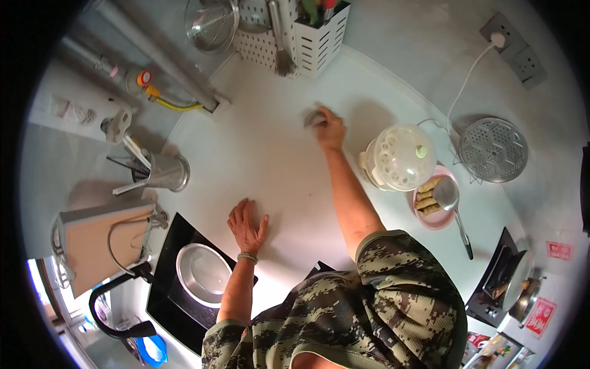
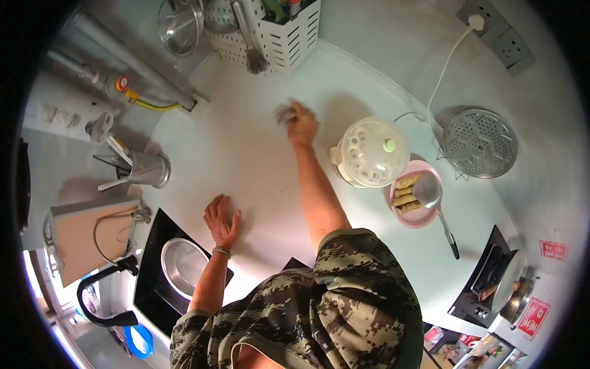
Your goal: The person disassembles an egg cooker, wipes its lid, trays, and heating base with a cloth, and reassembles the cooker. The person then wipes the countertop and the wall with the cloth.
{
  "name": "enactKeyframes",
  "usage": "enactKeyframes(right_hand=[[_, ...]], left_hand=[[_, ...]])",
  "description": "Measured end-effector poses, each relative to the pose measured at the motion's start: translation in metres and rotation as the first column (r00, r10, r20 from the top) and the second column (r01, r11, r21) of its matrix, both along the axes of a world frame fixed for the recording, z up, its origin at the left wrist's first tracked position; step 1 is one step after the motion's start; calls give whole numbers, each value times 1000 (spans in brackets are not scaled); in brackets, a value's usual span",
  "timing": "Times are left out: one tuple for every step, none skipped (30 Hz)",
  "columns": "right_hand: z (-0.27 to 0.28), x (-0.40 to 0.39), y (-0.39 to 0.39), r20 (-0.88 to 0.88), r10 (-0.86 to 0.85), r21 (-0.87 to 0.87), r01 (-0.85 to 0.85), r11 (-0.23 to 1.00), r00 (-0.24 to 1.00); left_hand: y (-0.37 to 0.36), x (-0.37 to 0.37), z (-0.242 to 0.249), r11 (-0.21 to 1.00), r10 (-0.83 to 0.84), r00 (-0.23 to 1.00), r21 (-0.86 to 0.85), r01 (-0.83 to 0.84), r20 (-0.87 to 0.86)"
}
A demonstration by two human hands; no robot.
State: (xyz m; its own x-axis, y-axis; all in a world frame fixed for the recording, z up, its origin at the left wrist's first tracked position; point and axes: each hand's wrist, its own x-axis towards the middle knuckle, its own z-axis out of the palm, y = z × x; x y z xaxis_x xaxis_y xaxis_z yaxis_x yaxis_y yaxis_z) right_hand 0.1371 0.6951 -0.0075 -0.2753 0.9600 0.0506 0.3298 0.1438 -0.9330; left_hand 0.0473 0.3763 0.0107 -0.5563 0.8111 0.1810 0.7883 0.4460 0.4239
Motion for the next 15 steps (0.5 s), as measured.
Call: enactKeyframes(right_hand=[[1,1,-9,161,-51,239,12,971,986],[2,3,-21,296,-142,466,-13,885,944],[1,7,-34,396,-261,662,-77,746,880],[-12,4,-52,317,-69,595,-142,791,946],[-12,5,-81,305,98,530,-254,809,947],[-6,7,-119,308,118,573,-284,769,944],[0,13,-150,314,190,506,-333,796,930],[-4,20,-168,226,330,418,-397,817,917],[-6,27,-178,185,402,377,-442,814,897],[-8,35,-187,139,468,338,-486,806,873],[-16,39,-187,-73,413,299,-375,878,908],[-13,44,-182,-277,330,231,-271,935,903],[-9,61,-173,-124,167,342,-115,932,978],[7,75,-169,-112,30,279,2,960,993],[9,87,-167,-29,-46,249,52,967,999]], left_hand=[[-1,0,-1,1000,5,1000,-10,-5,1],[-1,-1,0,1000,6,1000,-17,-6,-1],[0,0,3,1000,2,1000,-19,-2,-10],[0,1,2,1000,4,1000,-11,-4,-2],[0,0,2,1000,2,1000,-4,-2,7],[-1,-1,1,1000,-1,1000,6,1,15],[-2,-2,-1,999,-12,1000,34,12,-16],[-2,-3,-3,998,-16,1000,69,15,1],[-3,-4,-3,995,-23,1000,101,21,17],[-5,-5,-5,991,-33,999,132,28,32],[-5,-6,-7,986,-37,999,163,33,23],[-6,-7,-11,981,-49,998,189,40,43],[-8,-9,-14,977,-59,996,210,44,65],[-11,-11,-18,972,-68,994,232,46,88],[-11,-11,-11,961,-89,991,269,59,103]])
